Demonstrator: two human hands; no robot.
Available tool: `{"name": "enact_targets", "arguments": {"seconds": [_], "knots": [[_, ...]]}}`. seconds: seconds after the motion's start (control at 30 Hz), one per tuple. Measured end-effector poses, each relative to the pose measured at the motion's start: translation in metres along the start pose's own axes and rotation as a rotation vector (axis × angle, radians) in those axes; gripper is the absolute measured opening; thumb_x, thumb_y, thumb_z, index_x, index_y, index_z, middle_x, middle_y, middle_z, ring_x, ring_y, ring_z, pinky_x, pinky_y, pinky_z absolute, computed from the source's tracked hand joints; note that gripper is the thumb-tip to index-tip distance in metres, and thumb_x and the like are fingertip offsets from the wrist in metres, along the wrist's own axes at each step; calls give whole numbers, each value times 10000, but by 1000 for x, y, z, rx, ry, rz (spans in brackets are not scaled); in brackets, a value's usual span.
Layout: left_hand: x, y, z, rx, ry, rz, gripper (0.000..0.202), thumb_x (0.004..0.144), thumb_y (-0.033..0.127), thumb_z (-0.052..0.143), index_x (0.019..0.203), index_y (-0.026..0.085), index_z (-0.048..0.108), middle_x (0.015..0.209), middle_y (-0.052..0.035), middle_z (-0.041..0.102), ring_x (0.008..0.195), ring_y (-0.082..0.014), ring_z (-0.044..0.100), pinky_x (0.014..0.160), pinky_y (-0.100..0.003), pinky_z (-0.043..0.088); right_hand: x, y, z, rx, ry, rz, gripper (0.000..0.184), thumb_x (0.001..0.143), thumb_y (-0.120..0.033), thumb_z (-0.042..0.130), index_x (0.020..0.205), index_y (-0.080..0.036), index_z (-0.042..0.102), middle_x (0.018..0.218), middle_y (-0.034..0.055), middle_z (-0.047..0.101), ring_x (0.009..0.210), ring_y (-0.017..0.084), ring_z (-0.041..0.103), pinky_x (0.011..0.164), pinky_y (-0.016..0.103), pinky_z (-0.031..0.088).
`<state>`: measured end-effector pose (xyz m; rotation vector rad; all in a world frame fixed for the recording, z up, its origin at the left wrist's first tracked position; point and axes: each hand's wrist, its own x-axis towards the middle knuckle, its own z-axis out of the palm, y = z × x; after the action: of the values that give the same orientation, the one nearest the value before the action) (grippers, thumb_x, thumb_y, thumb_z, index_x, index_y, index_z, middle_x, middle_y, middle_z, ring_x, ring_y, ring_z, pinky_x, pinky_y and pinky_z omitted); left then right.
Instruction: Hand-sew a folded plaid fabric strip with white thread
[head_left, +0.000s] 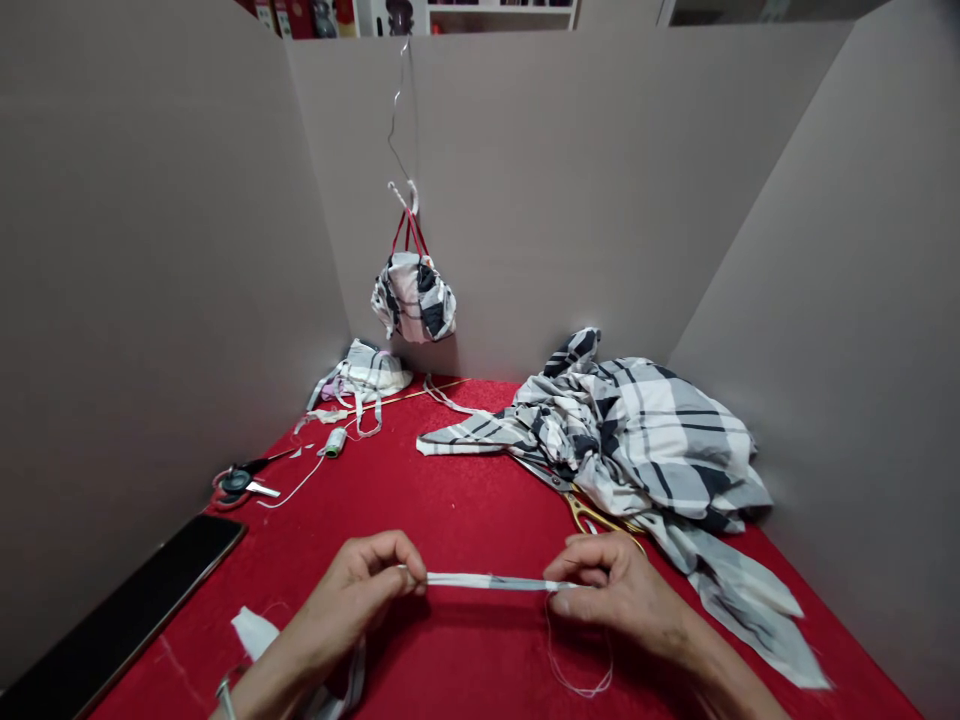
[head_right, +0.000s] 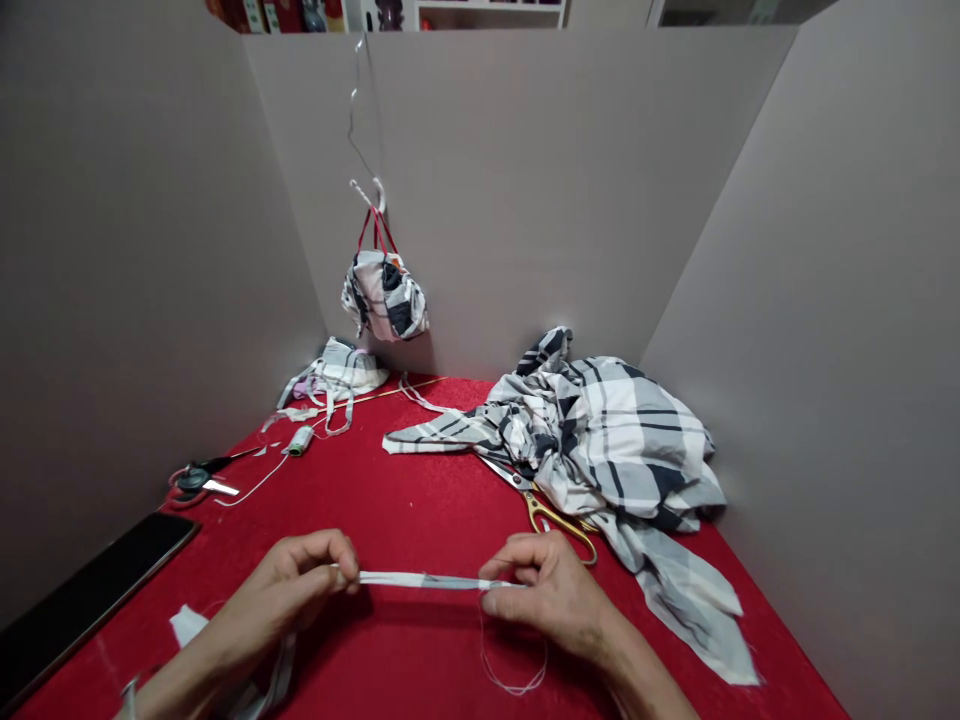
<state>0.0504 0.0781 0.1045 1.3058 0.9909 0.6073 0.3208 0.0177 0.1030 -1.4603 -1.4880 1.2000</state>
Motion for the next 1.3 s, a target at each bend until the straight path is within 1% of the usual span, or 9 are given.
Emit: {"name": "enact_targets", "arguments": {"seconds": [0.2,0.33,0.43,0.6,0.73,0.87,0.97,1.17,1.3], "knots": [[2,-2,-1,-33,18,-42,118,629,228,500,670,141,569,591,26,543,393,-32,238,393,-184,125,1,-5,4,-26,3,-12,122,593,-225,678,665,-143,734,567,-19,498,521,98,421,512,211,354],[0,-1,-5,36,15,107,102,676,228,525,663,145,582,604,25,504,489,-66,341,458,-182,239,-2,-8,2,-121,14,-41,126,603,-185,646,693,-147,726,620,4,537,561,120,468,519,221,354],[-1,0,-9,112,16,240,111,720,216,528,664,150,597,663,3,522,616,-107,431,583,-206,330,-2,-7,0,-275,82,-154,135,625,-159,591,685,-159,713,577,-2,508,536,125,443,501,235,314],[1,0,-14,155,8,287,128,746,225,524,681,151,606,702,-11,542,649,-123,457,617,-220,346,-2,-3,0,-354,162,-269,117,624,-123,545,576,-166,642,502,-39,396,486,111,374,486,241,267],[3,-1,-12,124,31,240,105,711,214,545,666,142,607,669,1,535,619,-106,440,585,-201,334,-4,-3,0,-324,149,-253,88,607,-117,566,562,-164,624,505,-53,350,496,111,369,505,246,279],[4,-2,-9,2,36,34,115,669,230,544,698,133,596,572,40,508,418,-39,281,406,-173,181,-4,-4,-1,-284,124,-239,96,649,-182,598,575,-159,654,503,-49,346,492,116,364,494,252,270],[6,-5,-7,-108,33,-79,140,635,223,531,717,123,584,579,24,564,349,-16,217,359,-178,112,-3,-1,-1,-269,100,-255,181,714,-274,597,601,-162,683,512,-32,380,498,122,373,493,258,266],[10,-13,-5,-281,23,-166,125,602,171,509,713,134,555,548,26,566,308,-6,168,318,-167,86,-4,6,1,-307,105,-224,285,780,-377,555,590,-182,642,539,0,487,512,136,401,499,260,287],[9,-12,-6,-392,4,-177,98,585,136,504,678,136,537,524,41,515,329,-3,165,323,-152,91,-2,8,4,-303,89,-194,316,779,-417,540,575,-187,614,539,3,472,528,152,427,512,265,320]]}}
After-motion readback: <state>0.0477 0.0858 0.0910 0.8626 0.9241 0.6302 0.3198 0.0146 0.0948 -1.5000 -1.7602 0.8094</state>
